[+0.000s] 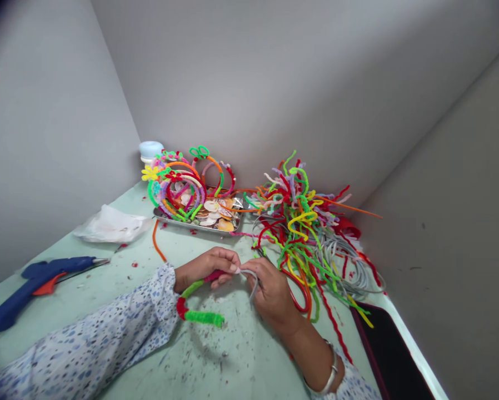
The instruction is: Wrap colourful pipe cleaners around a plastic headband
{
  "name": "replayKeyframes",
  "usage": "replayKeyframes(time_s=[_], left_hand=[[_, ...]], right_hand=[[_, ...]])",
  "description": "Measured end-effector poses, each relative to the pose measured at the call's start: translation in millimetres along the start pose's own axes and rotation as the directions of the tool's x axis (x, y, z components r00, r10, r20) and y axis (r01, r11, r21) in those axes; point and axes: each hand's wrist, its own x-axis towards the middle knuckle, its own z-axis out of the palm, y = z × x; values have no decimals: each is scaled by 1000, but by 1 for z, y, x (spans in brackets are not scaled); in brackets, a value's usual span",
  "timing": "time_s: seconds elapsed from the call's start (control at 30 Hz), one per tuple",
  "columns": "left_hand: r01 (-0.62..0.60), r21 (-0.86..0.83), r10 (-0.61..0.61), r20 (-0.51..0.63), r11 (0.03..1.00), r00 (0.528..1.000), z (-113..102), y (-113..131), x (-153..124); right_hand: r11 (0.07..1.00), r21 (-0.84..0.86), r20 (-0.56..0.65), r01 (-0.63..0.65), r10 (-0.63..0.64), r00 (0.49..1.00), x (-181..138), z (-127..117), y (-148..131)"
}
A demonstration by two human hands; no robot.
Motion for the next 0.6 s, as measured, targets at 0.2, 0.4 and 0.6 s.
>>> replayKeyframes(time_s=[0.2,0.4,0.6], left_hand=[[3,16,-3,9,1000,1000,1,2,-2],[10,-1,-10,35,1000,999,-1,2,-1],[54,-29,-51,80,998,995,-3,1,-1]], right_hand=[[999,-12,12,51,-51,999,0,-1,2],[996,-1,21,90,-89,996,-4,1,7],[995,7,43,95,-96,994,-4,-1,6]])
